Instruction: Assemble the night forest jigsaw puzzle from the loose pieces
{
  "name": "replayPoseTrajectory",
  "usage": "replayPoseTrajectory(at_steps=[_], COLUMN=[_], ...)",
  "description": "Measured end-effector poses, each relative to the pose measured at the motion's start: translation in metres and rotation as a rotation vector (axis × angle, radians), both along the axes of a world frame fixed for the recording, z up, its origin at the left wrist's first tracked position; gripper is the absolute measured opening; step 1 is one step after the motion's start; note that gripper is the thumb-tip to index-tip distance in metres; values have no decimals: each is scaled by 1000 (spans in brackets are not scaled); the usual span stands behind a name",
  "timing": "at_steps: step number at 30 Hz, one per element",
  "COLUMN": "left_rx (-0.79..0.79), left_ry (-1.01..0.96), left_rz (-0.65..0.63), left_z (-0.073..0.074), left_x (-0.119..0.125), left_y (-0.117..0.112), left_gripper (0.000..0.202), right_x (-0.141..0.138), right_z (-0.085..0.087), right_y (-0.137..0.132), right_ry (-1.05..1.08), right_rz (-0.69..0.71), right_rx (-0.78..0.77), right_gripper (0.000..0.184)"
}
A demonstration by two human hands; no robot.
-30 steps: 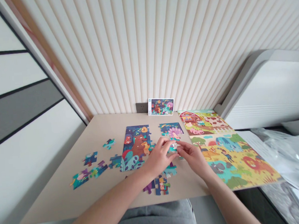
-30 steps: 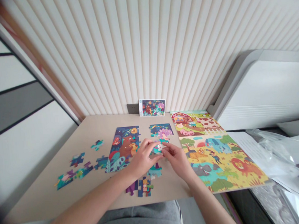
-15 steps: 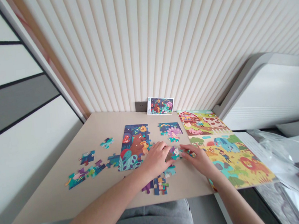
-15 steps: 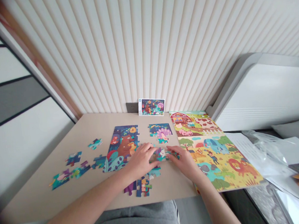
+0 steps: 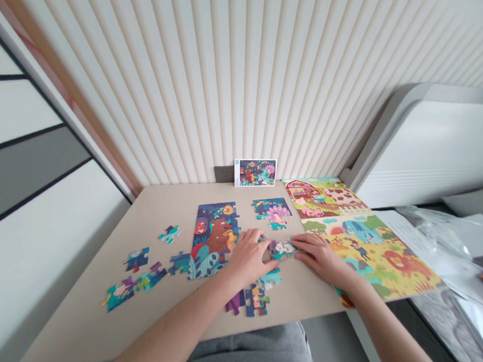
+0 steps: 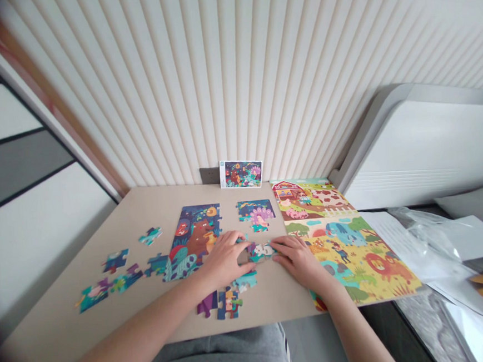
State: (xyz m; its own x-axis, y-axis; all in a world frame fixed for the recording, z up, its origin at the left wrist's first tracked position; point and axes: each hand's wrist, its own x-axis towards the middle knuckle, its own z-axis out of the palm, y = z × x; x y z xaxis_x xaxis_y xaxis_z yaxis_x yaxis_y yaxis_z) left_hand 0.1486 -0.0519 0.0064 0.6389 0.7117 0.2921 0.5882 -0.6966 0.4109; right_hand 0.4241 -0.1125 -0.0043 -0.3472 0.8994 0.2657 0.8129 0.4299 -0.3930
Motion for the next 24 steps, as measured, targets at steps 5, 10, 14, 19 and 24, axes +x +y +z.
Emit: replayPoseTrajectory(at_steps=[5, 10, 14, 19, 24], left_rx=[-15, -10, 3, -5, -2], left_ry=[16, 15, 14, 23, 42], left_rz=[3, 0, -7, -13, -21], left_z=[0, -2, 0, 2, 1], left_x=[0, -2, -4, -2, -1], left_y=[0, 0, -1, -2, -2], left_gripper=[54, 54, 52, 52, 53], right_x=[1, 1, 2, 1, -2], right_z=[2, 2, -2, -2, 2], right_y=[-2, -2, -1, -3, -4], right_ry=[29, 41, 10, -38, -62], right_rz=[5, 10, 16, 25, 43], right_rx=[-19, -21, -8, 21, 54], right_gripper=[39, 37, 37, 36, 33])
